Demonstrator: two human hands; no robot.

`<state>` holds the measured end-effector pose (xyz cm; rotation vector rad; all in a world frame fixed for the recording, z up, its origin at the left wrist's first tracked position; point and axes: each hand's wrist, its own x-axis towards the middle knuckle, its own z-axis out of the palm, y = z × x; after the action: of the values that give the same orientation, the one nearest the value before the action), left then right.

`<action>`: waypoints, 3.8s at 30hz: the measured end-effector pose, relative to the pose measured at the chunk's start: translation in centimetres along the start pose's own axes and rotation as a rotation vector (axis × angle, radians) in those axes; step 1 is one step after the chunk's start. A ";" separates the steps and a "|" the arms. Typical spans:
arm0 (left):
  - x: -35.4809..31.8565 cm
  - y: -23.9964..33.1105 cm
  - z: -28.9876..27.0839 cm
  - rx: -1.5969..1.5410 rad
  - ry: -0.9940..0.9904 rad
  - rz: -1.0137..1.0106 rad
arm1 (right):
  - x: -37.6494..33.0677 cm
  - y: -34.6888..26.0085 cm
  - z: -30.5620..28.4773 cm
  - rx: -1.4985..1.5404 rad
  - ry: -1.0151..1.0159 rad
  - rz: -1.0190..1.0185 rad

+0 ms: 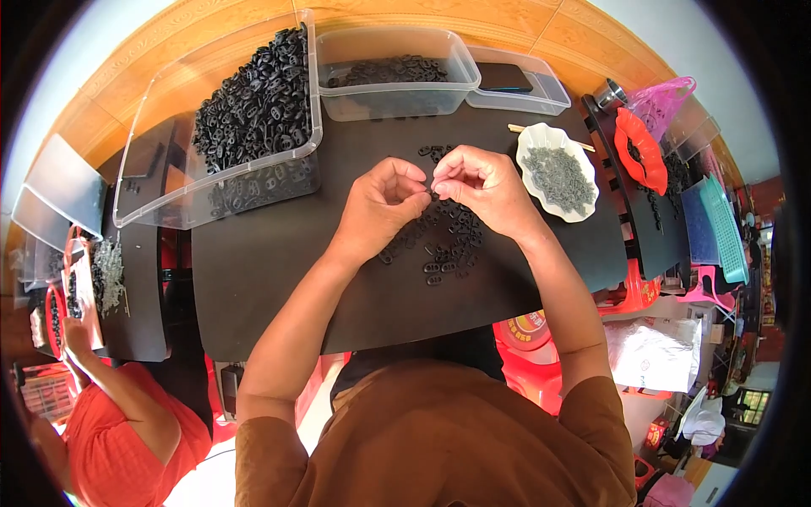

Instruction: The person assembles plastic cord locks by taking small metal springs from a dish and inserting them into plastic toggle pieces by hand, then reaches for and handles a plastic bag.

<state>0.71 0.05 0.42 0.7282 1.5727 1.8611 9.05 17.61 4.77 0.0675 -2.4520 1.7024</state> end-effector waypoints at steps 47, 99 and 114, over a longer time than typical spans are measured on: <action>7.3 -0.2 -1.1 1.121 0.033 0.406 | 0.5 4.7 -2.8 0.320 0.329 0.062; 2.0 0.4 0.2 -0.025 -0.026 0.054 | -0.5 2.8 0.8 0.242 0.141 -0.052; 2.4 -0.6 -0.6 -0.146 -0.063 0.060 | -0.5 2.6 0.8 0.266 0.143 0.030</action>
<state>-1.35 1.48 -0.21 0.7678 1.3738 1.9529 9.09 17.74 1.98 -0.0585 -2.1250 1.9622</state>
